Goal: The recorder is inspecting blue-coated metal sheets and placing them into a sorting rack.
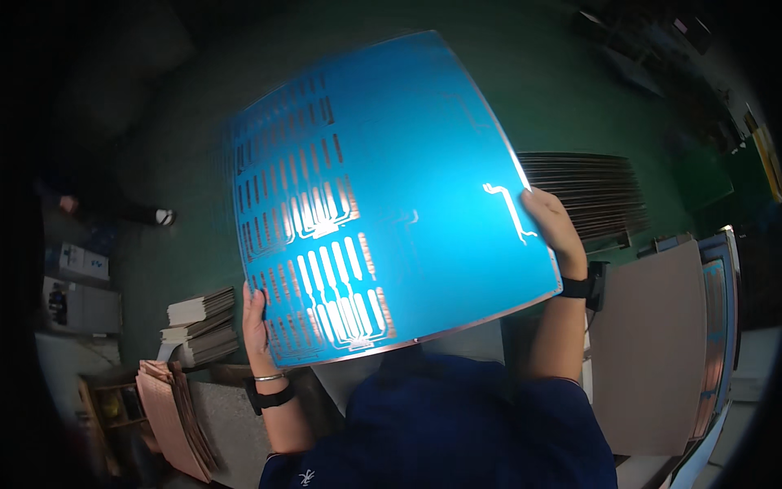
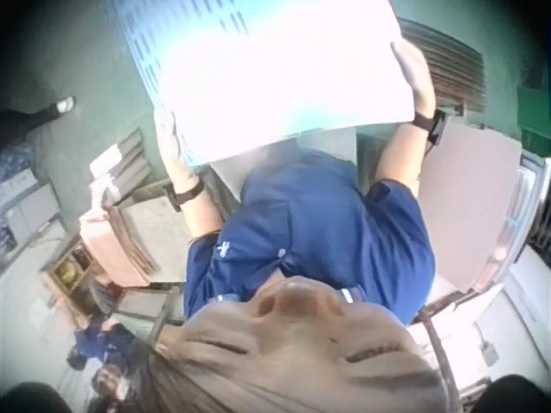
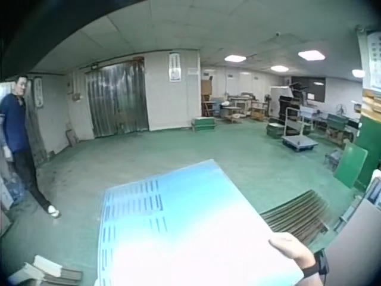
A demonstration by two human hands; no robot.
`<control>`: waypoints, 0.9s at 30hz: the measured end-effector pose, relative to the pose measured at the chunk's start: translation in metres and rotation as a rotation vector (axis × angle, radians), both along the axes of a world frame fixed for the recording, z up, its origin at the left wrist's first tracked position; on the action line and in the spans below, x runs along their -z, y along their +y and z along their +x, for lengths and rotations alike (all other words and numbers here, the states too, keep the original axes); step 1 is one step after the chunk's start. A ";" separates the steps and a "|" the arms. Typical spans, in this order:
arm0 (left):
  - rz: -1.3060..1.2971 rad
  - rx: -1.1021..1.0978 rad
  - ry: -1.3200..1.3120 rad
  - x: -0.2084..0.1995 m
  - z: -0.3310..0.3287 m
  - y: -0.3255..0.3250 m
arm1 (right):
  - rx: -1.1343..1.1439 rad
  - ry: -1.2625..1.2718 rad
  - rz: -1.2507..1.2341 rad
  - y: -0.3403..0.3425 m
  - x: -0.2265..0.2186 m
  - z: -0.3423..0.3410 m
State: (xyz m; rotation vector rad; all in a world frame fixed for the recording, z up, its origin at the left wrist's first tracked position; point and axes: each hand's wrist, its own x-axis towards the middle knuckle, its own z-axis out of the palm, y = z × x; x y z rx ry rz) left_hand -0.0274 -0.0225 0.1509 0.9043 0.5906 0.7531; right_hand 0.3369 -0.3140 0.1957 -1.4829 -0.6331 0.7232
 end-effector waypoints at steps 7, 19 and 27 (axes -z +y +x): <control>0.069 -0.007 0.035 -0.009 -0.001 0.000 | -0.053 0.107 -0.037 -0.008 0.033 0.016; 0.241 -0.016 0.093 -0.020 -0.014 -0.011 | -0.017 0.188 0.085 0.004 0.048 0.002; 0.232 0.008 0.045 -0.015 -0.021 -0.010 | -0.024 0.302 0.165 0.009 0.054 -0.002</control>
